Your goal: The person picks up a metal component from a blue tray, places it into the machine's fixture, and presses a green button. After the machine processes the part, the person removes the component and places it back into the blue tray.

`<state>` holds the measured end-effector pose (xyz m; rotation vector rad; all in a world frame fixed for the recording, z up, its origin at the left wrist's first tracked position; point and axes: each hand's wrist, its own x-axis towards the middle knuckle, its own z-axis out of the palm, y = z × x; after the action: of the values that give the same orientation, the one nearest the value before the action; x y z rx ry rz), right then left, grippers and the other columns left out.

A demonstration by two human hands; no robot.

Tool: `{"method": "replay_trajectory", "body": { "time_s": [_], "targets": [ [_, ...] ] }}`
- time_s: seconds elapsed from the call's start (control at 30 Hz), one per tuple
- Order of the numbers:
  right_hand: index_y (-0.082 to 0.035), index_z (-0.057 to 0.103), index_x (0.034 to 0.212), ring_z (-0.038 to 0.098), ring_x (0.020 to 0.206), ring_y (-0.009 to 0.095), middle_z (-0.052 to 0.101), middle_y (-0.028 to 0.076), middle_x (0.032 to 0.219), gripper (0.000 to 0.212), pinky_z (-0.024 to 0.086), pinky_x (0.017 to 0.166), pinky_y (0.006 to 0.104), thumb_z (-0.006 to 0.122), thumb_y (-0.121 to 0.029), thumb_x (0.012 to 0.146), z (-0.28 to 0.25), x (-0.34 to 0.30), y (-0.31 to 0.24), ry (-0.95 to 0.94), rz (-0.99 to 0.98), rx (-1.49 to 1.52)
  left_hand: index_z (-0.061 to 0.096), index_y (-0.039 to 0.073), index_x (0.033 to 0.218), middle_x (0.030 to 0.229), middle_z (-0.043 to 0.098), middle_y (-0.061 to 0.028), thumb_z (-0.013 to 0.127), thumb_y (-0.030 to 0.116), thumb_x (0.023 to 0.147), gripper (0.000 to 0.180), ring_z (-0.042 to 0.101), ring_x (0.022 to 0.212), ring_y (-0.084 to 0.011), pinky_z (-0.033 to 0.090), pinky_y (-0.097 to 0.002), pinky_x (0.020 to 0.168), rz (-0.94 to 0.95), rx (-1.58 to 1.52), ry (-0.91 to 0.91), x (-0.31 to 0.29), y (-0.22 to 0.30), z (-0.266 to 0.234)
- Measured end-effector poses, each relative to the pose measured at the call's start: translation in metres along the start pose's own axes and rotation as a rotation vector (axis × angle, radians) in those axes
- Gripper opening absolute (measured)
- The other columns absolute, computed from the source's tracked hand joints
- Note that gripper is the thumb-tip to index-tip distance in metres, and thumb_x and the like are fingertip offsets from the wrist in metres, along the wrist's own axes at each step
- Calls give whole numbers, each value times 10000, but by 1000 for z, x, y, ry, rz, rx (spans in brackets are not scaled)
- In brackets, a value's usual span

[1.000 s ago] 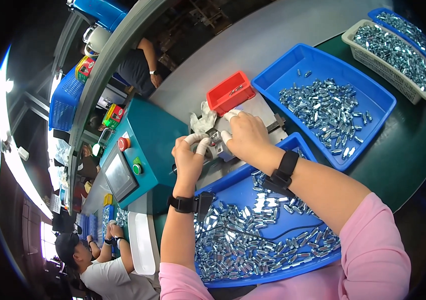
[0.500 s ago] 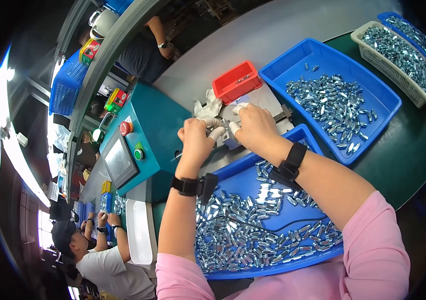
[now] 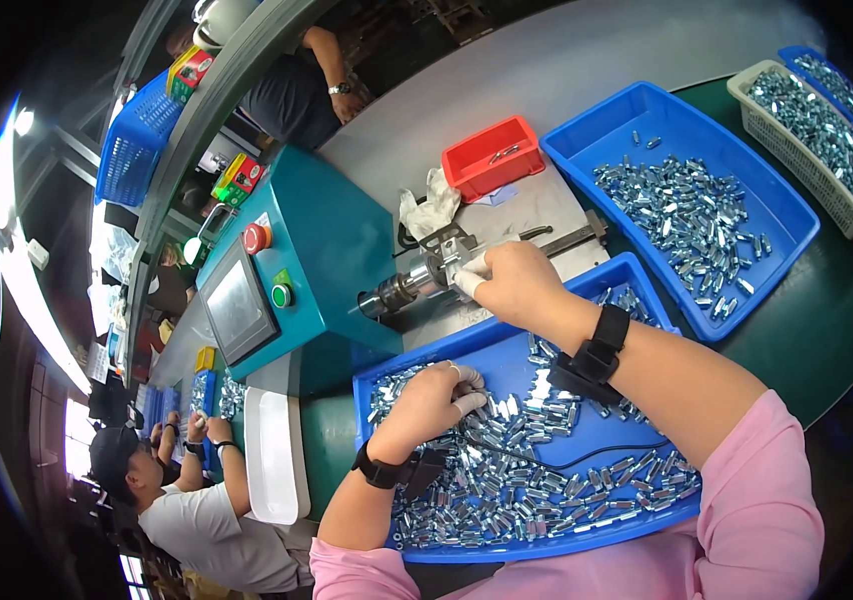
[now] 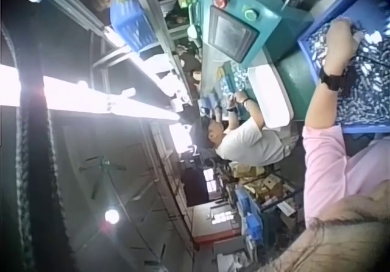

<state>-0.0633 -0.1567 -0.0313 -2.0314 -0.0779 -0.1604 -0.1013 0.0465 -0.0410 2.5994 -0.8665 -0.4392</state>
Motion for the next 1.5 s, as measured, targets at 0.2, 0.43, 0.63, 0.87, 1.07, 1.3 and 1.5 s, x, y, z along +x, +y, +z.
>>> {"method": "replay_trajectory", "body": {
  "time_s": [0.2, 0.43, 0.63, 0.87, 1.07, 1.3, 1.5],
  "targets": [
    [-12, 670, 1090, 544, 454, 95, 635, 61, 645, 276, 411, 425, 251, 645, -142, 848, 12, -8, 2, -100, 82, 315, 634, 19, 928, 856, 625, -162, 665, 190, 801, 216, 605, 806, -341, 477, -426, 720, 68, 3, 110, -1, 2, 2],
    [-13, 609, 1197, 545, 493, 79, 633, 37, 687, 344, 419, 477, 228, 621, -101, 865, 18, -13, 4, -134, 125, 371, 631, 22, 962, 844, 639, -141, 693, 161, 792, 229, 631, 753, -263, 491, -366, 688, 35, -63, 133, -3, 16, -7],
    [-12, 570, 1246, 555, 523, 69, 635, 36, 696, 388, 424, 503, 220, 615, -95, 870, 24, -17, 8, -126, 92, 389, 639, 33, 1030, 856, 643, -137, 700, 147, 782, 279, 629, 734, -253, 492, -355, 689, 88, -96, 226, -2, 15, -8],
    [-5, 593, 1212, 558, 522, 76, 642, 40, 721, 351, 425, 498, 222, 609, -100, 874, 15, -6, 10, -127, 87, 358, 662, 22, 984, 859, 644, -137, 707, 128, 770, 243, 623, 738, -248, 492, -354, 687, 114, -101, 295, 1, 5, -1],
    [31, 622, 1133, 566, 514, 92, 651, 60, 742, 302, 440, 491, 240, 609, -127, 875, 9, 4, 11, -74, -6, 294, 671, 25, 941, 864, 645, -146, 706, 121, 759, 208, 622, 764, -270, 493, -373, 704, 115, -138, 376, -2, -8, 0],
    [44, 668, 934, 629, 534, 188, 650, 116, 691, 314, 493, 525, 316, 634, -256, 848, -8, 20, -29, -105, 109, -169, 672, 49, 914, 895, 631, -156, 687, 141, 753, 186, 613, 856, -329, 488, -410, 755, 114, -158, 394, 1, -15, 3],
    [45, 653, 726, 663, 673, 330, 660, 204, 733, 409, 521, 614, 416, 695, -362, 734, 7, 35, -40, 180, -199, -892, 659, 38, 908, 883, 637, -146, 678, 137, 756, 182, 605, 883, -323, 479, -412, 774, 106, -135, 403, 4, -19, 12]
  ]
}}
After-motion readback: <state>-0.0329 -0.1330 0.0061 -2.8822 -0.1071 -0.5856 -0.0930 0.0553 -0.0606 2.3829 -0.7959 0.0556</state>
